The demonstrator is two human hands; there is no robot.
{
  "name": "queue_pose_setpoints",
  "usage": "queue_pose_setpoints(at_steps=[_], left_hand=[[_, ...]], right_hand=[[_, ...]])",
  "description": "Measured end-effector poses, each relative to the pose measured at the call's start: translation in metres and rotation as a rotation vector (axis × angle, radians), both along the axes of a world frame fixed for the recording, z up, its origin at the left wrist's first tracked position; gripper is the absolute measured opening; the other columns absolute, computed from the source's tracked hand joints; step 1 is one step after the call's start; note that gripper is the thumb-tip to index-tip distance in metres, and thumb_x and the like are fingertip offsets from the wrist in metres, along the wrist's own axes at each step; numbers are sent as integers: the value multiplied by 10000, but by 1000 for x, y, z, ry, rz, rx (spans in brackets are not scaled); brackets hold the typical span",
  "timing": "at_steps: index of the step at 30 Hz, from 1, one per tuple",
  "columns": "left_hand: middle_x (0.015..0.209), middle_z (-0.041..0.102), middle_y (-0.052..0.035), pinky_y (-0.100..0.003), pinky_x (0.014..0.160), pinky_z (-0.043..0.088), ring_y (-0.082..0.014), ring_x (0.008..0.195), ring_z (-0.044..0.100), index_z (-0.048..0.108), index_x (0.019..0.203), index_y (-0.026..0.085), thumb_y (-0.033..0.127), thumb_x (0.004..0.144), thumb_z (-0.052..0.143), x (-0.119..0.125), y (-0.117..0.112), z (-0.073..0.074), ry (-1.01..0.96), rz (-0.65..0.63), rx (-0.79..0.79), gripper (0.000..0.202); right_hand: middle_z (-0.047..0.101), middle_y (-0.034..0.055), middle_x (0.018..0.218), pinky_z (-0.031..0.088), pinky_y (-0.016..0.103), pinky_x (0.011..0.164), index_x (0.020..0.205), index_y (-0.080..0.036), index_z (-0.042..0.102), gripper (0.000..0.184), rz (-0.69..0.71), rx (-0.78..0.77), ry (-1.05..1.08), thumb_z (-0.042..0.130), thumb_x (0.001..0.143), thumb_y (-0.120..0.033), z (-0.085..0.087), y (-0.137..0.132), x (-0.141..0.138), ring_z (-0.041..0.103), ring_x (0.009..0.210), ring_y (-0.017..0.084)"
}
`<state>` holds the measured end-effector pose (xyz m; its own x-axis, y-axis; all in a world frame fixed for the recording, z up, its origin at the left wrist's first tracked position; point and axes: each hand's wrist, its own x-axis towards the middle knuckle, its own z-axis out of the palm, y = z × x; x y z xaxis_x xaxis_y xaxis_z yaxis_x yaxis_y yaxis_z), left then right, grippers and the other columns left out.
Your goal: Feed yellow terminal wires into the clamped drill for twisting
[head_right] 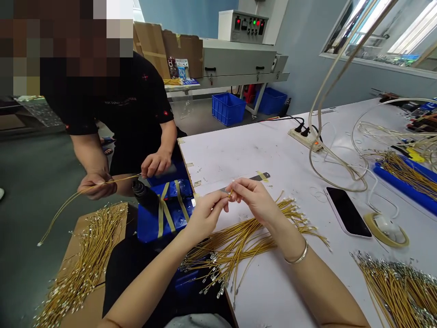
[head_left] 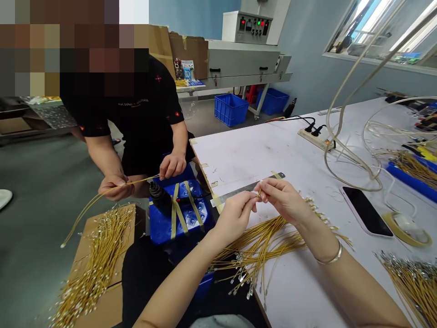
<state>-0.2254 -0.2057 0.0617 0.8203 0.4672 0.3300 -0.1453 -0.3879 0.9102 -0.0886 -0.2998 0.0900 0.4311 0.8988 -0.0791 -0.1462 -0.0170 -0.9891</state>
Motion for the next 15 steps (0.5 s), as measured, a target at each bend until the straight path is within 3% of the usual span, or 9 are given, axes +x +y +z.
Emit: queue_pose_setpoints(at_steps=[4,11,15], left_hand=[[691,588,0,-243,709,449,-121,653,549,639,872,173,289,1003,403,-10,7,-12,16,-74,42,294],[637,547,17,-232,628,413,-105,564,505,655,910,162,313,999,405,-52,42,-45,158,-39,11,306],[642,557,12,-230,600,401,-108,568,508,668,925,152,333,994,416,-75,57,-52,224,-12,13,318]], right_hand=[[447,-17,594,361,262,586,777,-171,673,388,39,-19,96,764,778,-549,1,2,-2,404,585,89],[293,-32,622,319,252,536,758,-221,614,270,-253,216,141,806,757,-410,12,-4,41,280,565,88],[294,-25,621,348,246,544,744,-228,584,245,-365,242,80,735,817,-406,9,-7,74,288,558,93]])
